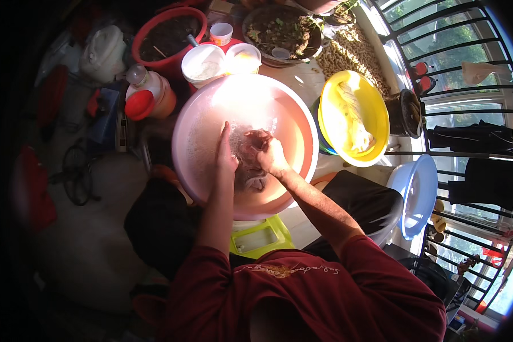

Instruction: The person washes a cloth in a basin of water by hand, scrubbing it repeatedly and then twisting it to wring out the liquid.

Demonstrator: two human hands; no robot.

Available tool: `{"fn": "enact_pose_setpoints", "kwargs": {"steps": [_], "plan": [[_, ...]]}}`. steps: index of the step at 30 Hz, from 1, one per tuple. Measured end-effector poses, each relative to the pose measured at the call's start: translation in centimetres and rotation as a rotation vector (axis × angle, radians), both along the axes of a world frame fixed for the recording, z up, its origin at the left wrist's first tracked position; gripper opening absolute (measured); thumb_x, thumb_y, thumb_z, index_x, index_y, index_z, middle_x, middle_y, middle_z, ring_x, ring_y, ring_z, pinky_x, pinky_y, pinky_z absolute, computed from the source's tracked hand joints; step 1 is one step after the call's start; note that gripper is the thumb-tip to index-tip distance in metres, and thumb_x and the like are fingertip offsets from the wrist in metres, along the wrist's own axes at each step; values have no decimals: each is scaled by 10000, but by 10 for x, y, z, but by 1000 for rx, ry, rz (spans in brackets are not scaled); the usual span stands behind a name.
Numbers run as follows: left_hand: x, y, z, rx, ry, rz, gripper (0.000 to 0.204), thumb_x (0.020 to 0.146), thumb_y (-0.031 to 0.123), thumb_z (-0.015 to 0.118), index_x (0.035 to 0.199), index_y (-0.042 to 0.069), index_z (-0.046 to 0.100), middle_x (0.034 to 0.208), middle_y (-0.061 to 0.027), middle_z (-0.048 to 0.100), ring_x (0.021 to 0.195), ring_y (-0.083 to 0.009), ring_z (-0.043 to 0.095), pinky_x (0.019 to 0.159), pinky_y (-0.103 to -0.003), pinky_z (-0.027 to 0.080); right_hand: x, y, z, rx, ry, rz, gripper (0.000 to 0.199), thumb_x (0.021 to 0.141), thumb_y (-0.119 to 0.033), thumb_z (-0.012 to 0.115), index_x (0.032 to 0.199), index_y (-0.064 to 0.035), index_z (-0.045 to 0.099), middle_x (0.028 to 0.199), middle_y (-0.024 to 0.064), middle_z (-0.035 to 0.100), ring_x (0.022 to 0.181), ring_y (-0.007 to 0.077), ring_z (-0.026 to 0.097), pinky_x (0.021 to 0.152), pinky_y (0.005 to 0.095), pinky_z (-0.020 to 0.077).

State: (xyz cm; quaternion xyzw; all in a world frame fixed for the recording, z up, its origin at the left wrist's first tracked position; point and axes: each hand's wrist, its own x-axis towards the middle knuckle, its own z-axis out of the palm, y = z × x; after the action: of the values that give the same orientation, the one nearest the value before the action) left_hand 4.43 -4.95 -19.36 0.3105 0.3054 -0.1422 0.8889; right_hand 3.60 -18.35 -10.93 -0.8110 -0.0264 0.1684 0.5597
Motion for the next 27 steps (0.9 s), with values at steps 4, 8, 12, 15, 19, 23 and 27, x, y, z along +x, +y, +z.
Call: {"fn": "enact_pose_setpoints", "kwargs": {"steps": [4,8,12,15,19,23,27], "plan": [[-7,-5,35,-405,-142,-25,494,875,456,496,1106,21,540,956,-82,598,881,-226,576,815,-293,462,-37,21,71,58,-202,66,250,742,-25,663,988,-55,623,1093,110,549,992,225,571,826,310,474],[-9,-13,-11,374,-782,149,388,908,364,460,1130,52,526,1219,-114,481,1064,-235,491,927,-330,409,-60,34,84,-150,-388,140,295,754,-136,667,1043,-147,608,1062,111,523,923,290,579,703,355,507],[-22,-18,12,249,-795,208,363,902,339,467,1146,75,517,1286,-111,417,1110,-241,444,956,-355,383,-49,41,67,-225,-469,95,341,745,-232,680,1059,-154,572,995,118,489,839,317,565,688,391,496],[-37,-27,0,-283,-468,377,365,890,326,476,1145,68,515,1232,-113,458,1077,-248,467,940,-371,397,-38,44,54,-162,-483,39,291,741,-252,685,958,-102,564,958,148,506,835,335,559,707,410,480],[-6,-32,49,-148,38,257,294,792,294,561,941,40,574,922,-83,578,895,-236,564,791,-321,472,-5,21,22,-232,-211,-143,293,797,-310,608,917,-48,552,883,207,574,825,370,580,715,426,470],[-5,-38,54,-123,18,220,190,825,210,602,941,61,582,859,-37,595,826,-163,587,758,-294,473,15,-4,14,-445,-65,-158,385,839,-414,503,945,-53,583,964,212,601,865,368,593,779,426,455],[2,-19,46,74,-228,149,346,830,100,583,1148,-20,518,1068,-98,582,976,-178,557,848,-283,441,22,-12,6,-482,44,-206,457,852,-481,487,1063,-79,541,1118,185,520,1033,359,525,879,419,415]]}}
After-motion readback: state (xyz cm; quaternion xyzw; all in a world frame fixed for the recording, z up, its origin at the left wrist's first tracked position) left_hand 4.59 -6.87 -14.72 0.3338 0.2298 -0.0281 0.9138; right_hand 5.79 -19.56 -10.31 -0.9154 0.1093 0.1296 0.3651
